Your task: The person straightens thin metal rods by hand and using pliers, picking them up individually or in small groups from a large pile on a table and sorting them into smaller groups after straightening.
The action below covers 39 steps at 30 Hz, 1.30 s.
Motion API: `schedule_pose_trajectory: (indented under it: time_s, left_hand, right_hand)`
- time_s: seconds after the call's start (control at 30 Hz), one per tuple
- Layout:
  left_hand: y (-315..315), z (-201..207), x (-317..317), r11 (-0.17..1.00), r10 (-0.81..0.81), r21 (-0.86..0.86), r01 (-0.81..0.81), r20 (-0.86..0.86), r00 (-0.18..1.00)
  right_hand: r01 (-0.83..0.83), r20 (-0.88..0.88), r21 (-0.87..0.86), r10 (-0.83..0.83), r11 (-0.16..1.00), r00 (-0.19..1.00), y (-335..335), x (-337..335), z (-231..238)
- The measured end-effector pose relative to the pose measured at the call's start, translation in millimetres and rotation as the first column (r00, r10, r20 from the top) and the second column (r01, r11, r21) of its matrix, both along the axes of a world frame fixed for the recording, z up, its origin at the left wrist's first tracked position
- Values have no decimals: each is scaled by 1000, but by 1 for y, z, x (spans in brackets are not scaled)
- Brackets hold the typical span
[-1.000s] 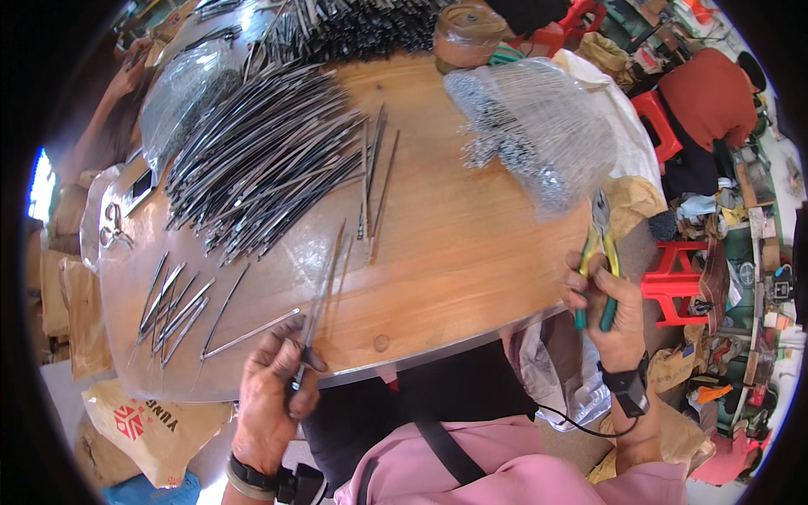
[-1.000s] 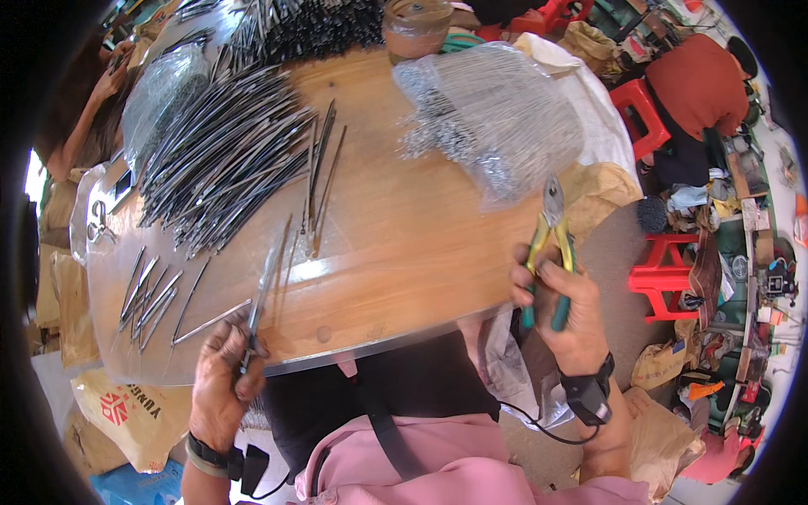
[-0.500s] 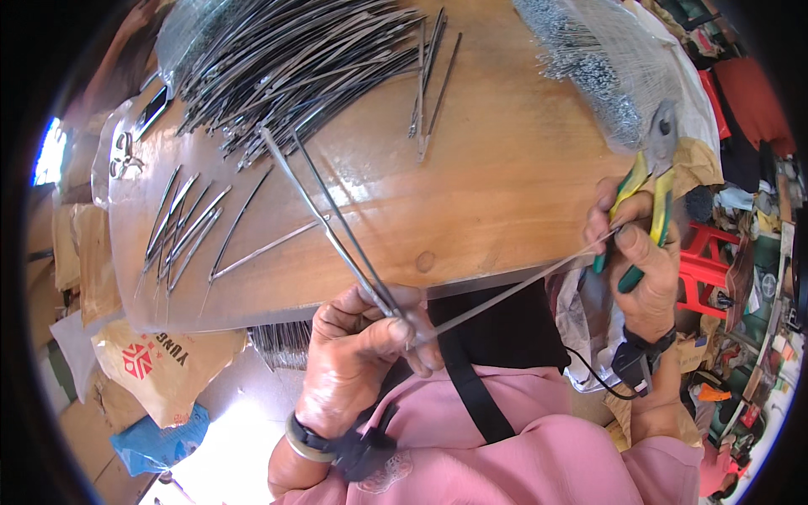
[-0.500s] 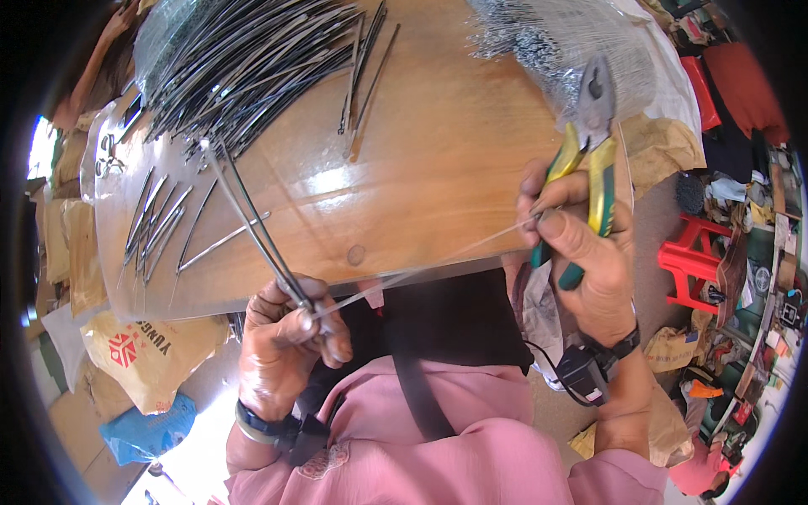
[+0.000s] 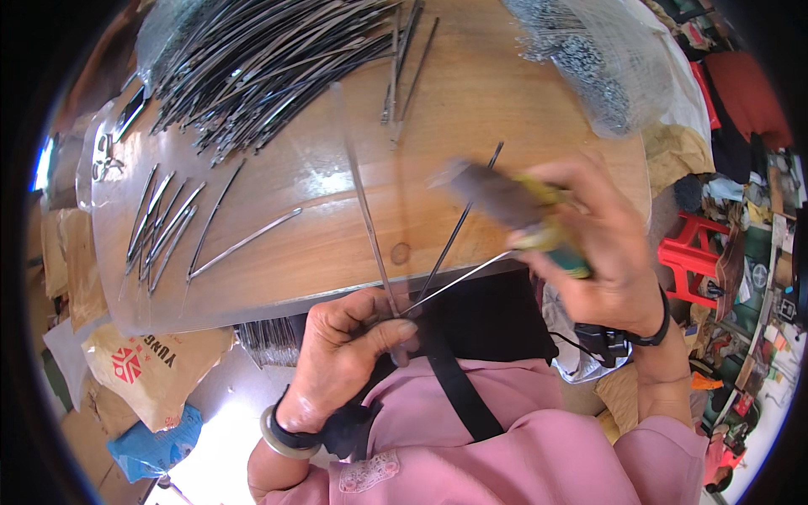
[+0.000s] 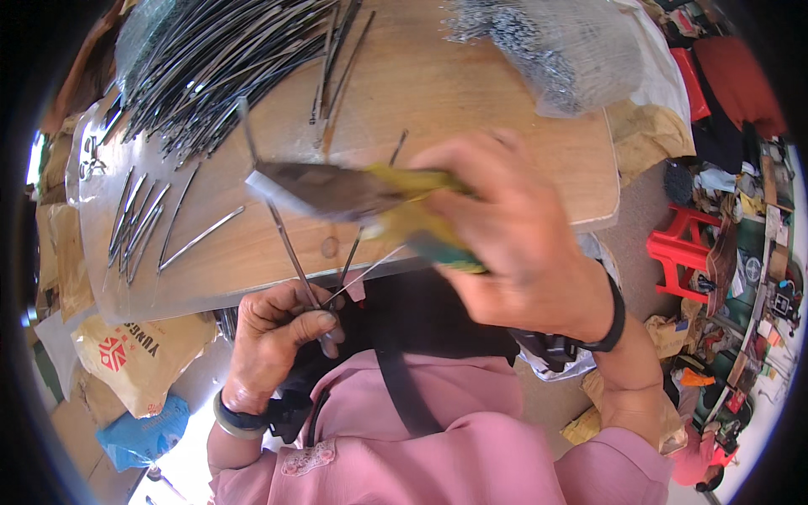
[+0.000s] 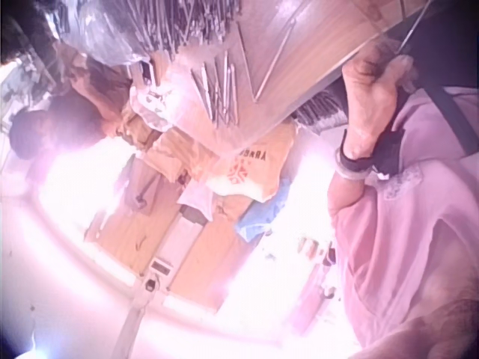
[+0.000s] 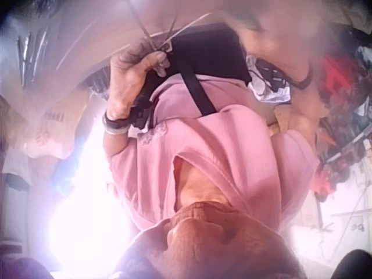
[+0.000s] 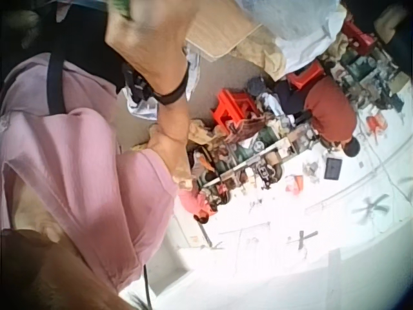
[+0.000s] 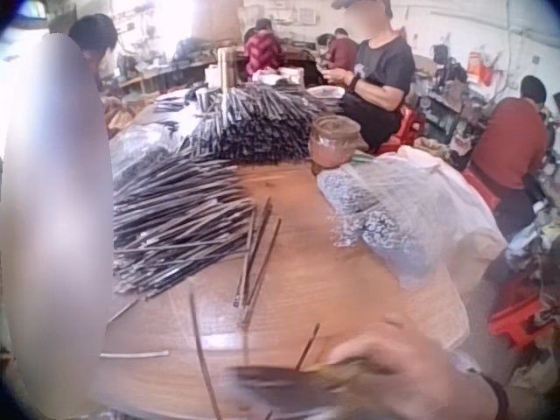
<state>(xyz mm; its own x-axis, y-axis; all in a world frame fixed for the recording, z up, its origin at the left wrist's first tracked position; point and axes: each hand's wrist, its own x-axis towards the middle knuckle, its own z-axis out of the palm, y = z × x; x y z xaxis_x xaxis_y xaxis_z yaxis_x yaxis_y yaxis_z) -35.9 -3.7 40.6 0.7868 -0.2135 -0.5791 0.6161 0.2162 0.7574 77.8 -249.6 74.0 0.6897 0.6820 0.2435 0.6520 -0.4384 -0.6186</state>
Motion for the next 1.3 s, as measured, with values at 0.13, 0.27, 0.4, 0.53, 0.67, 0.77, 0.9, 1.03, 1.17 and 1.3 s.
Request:
schedule_pose_trajectory:
  time_s: [0.13,0.27,0.4,0.53,0.67,0.77,0.9,1.03,1.17,1.3]
  left_hand:
    - [4,5,3,997,-72,8,73,-85,994]
    - [2,3,0,988,-131,79,133,-31,991]
    - [0,3,-4,991,-109,74,114,-66,992]
    - [13,13,6,992,-121,26,125,-119,985]
    - [13,15,-7,991,-126,48,127,-33,992]
    - [31,12,-2,983,-176,-63,175,-11,984]
    - [39,15,9,978,-206,54,203,62,977]
    - [18,26,26,968,-225,89,235,-107,968]
    - [-5,20,21,987,-161,-2,163,-165,973]
    - [-14,13,13,927,93,-306,-215,-367,925]
  right_hand:
    - [-136,87,-147,149,980,985,16,5,-6]
    - [-171,68,-127,180,977,981,21,3,-17]
    - [-190,76,-113,199,975,977,24,-1,-21]
    - [-160,57,-85,166,983,985,22,-7,-17]
    - [-159,97,-36,162,987,982,24,-7,-17]
    - [-166,124,-24,168,986,978,22,-11,-21]
    - [-201,130,9,198,980,971,30,-11,-14]
    - [-224,66,-7,224,975,972,33,-15,-1]
    - [-204,121,-8,203,979,972,35,-16,-11]
    - [-95,225,17,89,995,970,27,-8,-9]
